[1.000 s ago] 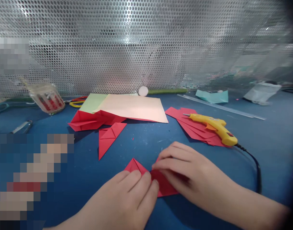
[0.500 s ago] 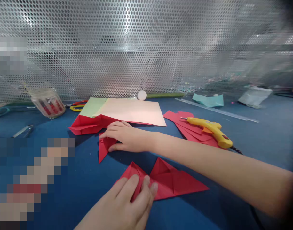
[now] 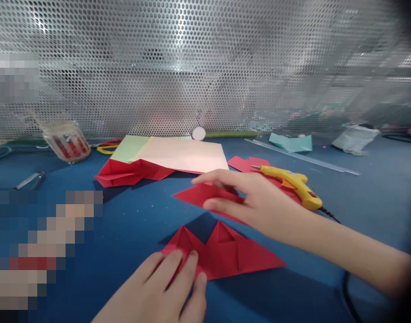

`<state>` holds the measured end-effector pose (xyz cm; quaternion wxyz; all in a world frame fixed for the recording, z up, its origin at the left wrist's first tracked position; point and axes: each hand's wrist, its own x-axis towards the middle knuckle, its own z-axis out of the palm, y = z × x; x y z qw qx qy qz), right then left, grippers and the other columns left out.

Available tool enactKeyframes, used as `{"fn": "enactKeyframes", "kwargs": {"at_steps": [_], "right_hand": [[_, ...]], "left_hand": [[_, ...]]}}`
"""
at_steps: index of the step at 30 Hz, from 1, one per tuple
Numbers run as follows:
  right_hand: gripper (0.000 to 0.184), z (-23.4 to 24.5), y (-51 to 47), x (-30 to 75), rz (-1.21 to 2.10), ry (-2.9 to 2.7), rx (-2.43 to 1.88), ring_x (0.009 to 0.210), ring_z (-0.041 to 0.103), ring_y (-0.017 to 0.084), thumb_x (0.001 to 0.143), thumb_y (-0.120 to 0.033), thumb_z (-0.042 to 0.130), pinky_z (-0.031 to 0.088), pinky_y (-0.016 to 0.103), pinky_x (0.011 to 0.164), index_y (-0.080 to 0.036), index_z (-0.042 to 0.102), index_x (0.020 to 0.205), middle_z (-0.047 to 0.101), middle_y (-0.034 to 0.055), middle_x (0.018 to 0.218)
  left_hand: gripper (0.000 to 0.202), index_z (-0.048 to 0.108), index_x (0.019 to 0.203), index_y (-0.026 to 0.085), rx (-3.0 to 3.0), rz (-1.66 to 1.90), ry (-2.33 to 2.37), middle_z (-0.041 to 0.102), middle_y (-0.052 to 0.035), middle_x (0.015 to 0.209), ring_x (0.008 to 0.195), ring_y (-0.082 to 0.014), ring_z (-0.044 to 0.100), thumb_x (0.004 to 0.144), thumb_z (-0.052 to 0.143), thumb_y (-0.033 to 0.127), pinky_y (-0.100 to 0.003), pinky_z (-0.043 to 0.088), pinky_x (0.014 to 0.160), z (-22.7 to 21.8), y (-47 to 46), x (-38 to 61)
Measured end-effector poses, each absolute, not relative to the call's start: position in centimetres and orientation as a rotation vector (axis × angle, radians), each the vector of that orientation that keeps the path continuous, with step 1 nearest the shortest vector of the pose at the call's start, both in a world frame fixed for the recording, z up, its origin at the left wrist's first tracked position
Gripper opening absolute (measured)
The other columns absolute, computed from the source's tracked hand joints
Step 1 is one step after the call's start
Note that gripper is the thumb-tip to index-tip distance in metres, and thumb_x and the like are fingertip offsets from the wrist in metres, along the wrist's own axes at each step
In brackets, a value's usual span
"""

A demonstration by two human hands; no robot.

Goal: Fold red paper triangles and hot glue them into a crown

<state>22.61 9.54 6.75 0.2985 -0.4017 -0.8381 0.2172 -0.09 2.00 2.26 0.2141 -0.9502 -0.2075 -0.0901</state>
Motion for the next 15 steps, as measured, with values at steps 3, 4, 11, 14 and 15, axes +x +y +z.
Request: {"fn": "enactKeyframes", "kwargs": {"at_steps": [3,4,11,14,15], "right_hand": [[0.036,5.9,9.0,26.0,0.544,-2.125,-1.272,0.051,0.041,0.013,0.087,-0.046,0.06,0.035,0.024,0.047,-0.024,0.062,0.115,0.04,-0.0076,0.058],[0.038,5.5,9.1,26.8,0.566,-2.099,-1.321,0.051,0.04,0.013,0.086,-0.049,0.059,0.034,0.025,0.046,-0.023,0.061,0.114,0.039,-0.0076,0.058],[0.032,4.2,8.9,26.5,0.764,-2.065,-1.431,0.062,0.049,0.016,0.086,-0.051,0.055,0.04,0.027,0.056,-0.025,0.062,0.104,0.05,-0.0035,0.068],[0.032,3.9,7.9,25.7,0.843,-2.029,-1.476,0.06,0.045,0.015,0.088,-0.05,0.053,0.037,0.026,0.055,-0.027,0.059,0.11,0.043,-0.0055,0.065],[0.031,3.9,7.7,25.6,0.859,-2.028,-1.494,0.06,0.044,0.014,0.089,-0.05,0.053,0.036,0.026,0.055,-0.028,0.059,0.11,0.041,-0.0058,0.065]], "left_hand": [[0.022,0.061,0.108,0.02,-2.809,-0.239,-0.687,0.063,-0.008,0.131,0.107,-0.024,0.066,0.098,0.041,0.023,-0.034,0.053,0.087,3.1,3.0,0.7],[0.019,0.061,0.108,0.02,-2.882,-0.232,-0.742,0.059,-0.0086,0.135,0.11,-0.0252,0.064,0.096,0.051,0.029,-0.035,0.053,0.089,3.5,3.3,1.0],[0.043,0.054,0.124,0.027,-3.201,-0.227,-1.185,0.068,0.0043,0.117,0.102,-0.0182,0.065,0.084,0.063,0.013,-0.033,0.054,0.089,5.7,4.2,1.6],[0.052,0.053,0.129,0.024,-3.149,-0.145,-1.333,0.066,-0.0032,0.124,0.108,-0.0249,0.064,0.078,0.056,0.012,-0.043,0.053,0.093,5.6,4.1,0.9],[0.058,0.051,0.133,0.023,-3.116,-0.095,-1.395,0.064,-0.0059,0.128,0.112,-0.0279,0.063,0.076,0.055,0.013,-0.047,0.053,0.094,5.4,4.0,0.5]]}}
